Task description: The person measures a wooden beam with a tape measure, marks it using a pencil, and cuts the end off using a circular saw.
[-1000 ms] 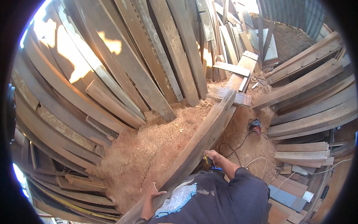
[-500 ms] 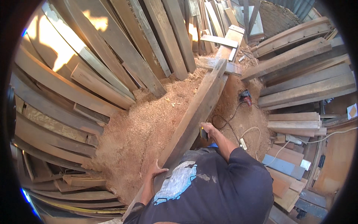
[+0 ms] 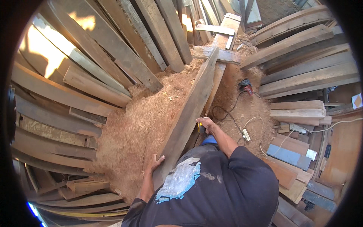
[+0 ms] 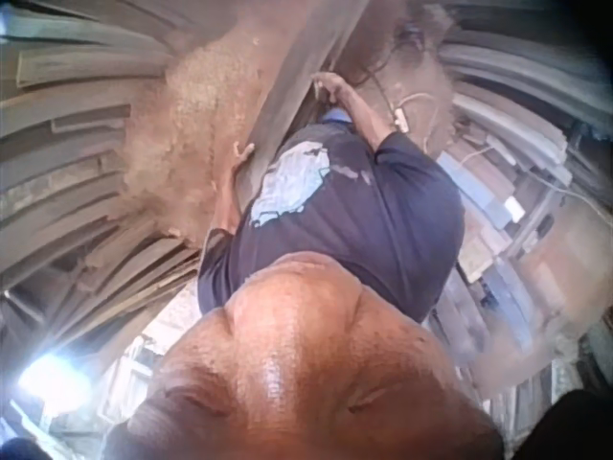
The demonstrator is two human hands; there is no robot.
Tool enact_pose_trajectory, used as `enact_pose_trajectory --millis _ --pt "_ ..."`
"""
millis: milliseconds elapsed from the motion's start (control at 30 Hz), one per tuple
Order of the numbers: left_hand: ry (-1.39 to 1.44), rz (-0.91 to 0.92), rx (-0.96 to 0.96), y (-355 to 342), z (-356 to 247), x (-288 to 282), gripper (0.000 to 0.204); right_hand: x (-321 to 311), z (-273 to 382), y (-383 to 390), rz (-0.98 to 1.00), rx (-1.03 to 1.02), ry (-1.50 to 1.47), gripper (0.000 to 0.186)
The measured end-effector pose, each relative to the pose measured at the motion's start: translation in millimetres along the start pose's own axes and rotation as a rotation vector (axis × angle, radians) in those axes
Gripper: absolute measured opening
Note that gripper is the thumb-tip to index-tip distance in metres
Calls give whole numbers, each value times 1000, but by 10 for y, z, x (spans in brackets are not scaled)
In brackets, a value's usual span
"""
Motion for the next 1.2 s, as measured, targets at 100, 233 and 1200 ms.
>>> enact_pose_trajectory --millis 100,233,1200 --pt "-123 -53 -50 106 -230 -82 115 -64 -66 -61 11 39 8 24" --pt "-3 87 -55 90 -264 -20 112 -10 33 -67 54 -21 42 28" --pt "-185 -78 86 -120 -180 -156 75 -17 91 210 257 108 -262 44"
Point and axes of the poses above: each hand's wrist, its own y-axis away from the middle knuckle, its own x-axis out of the palm, z = x × y, the point moved 9 cm from there along -y, towards the middle knuckle, and after that the axes turned 5 degrees about y, right-handed, at the moved point
